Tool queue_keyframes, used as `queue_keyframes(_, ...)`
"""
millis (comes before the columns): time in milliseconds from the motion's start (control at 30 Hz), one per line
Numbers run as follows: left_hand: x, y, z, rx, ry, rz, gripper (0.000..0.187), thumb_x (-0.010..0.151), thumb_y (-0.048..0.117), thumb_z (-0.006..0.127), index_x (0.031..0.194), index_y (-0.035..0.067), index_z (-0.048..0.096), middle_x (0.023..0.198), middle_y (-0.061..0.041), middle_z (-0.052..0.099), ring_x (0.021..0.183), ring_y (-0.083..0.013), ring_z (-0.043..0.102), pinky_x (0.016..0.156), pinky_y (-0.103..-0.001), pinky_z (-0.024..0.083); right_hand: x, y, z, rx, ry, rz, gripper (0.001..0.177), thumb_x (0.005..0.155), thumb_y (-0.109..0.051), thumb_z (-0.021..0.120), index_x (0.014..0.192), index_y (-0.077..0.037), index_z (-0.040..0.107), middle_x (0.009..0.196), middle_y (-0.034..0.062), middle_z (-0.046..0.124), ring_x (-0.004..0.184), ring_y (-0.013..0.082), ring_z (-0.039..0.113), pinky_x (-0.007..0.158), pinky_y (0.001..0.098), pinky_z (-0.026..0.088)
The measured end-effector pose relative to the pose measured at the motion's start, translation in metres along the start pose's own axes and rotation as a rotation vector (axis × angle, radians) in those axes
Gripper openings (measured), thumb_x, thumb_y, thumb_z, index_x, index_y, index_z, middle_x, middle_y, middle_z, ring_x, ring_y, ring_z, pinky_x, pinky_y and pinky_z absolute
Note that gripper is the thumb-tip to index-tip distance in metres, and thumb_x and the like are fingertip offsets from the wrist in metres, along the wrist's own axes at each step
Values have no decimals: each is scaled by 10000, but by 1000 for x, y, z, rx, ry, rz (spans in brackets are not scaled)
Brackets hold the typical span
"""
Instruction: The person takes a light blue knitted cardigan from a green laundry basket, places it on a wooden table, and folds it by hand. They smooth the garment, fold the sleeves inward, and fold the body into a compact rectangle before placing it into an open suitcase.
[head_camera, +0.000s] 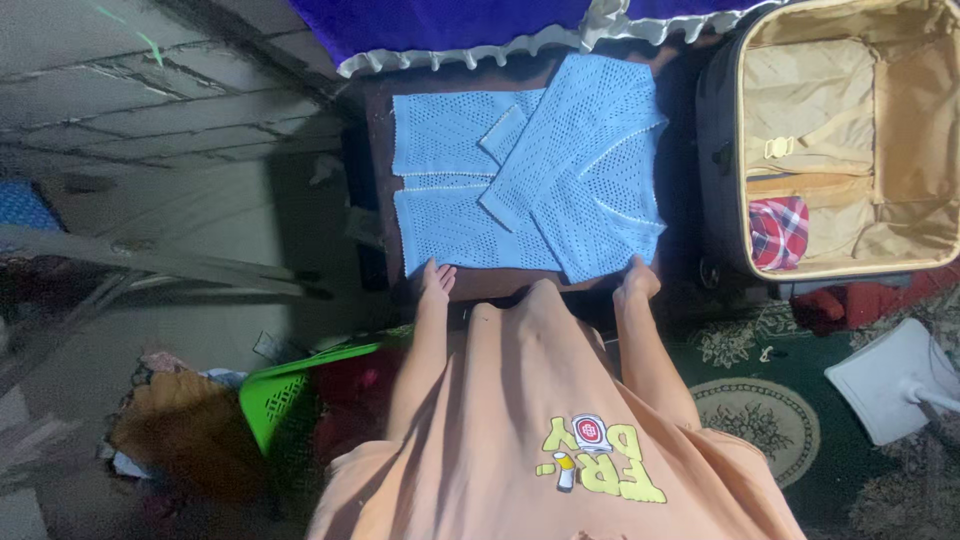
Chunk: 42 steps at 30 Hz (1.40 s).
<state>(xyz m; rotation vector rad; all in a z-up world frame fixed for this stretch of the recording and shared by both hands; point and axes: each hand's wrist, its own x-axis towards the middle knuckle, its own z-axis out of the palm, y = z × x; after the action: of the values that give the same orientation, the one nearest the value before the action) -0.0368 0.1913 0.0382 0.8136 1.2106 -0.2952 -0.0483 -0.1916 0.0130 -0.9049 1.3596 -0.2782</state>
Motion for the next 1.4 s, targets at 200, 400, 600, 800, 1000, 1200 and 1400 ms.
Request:
queue_keyframes(200,1,7,2,-12,98,-50,460,901,468,704,1215,144,611,1103,1,681,954,-195,654,822,-359,542,-5,0,-13,-199,-58,-69,215,931,-210,726,808,-77,609,699,3,602,534,112,559,450,268,411)
queue_keyframes(400,18,9,-11,-117,128,71,459,874,416,735,1188,100,627,1142,-49,660,1003,-177,669,796,-293,550,-3,-18,-19,-181,-202,-74,256,953,-228,718,783,-120,561,685,-7,569,548,111,589,460,256,434)
queue_keyframes(600,60,38,5,-135,37,232,413,906,391,706,1207,115,642,1133,-39,676,990,-164,664,786,-295,571,20,-51,18,-86,-298,-157,344,972,-219,715,736,-94,499,620,38,529,509,139,566,465,274,466)
queue_keyframes(800,116,104,67,-106,205,608,459,867,127,808,1188,81,484,1017,-133,641,625,-206,618,476,-337,534,56,-96,122,55,-372,-220,334,987,-164,759,760,-76,531,635,18,545,512,133,539,506,291,500)
queue_keyframes(1000,161,169,151,-66,264,700,480,861,119,790,1184,79,437,989,-191,629,562,-219,649,461,-327,571,91,-139,245,-102,-428,-260,344,980,-195,744,741,-57,539,617,45,578,520,158,616,445,292,461)
queue_keyframes(1200,185,195,208,-74,326,605,514,815,78,759,1150,130,373,1058,-190,593,693,-360,725,553,-465,594,111,-138,312,-175,-486,-300,288,961,-172,755,810,-25,559,699,88,623,566,174,607,494,300,445)
queue_keyframes(1400,135,99,189,1036,183,1140,745,967,355,681,1558,79,321,1591,-285,338,1440,-483,388,1184,-579,314,84,-79,255,-1006,-432,-1344,568,964,-226,720,1421,53,531,1435,288,557,1339,441,520,1168,525,399)
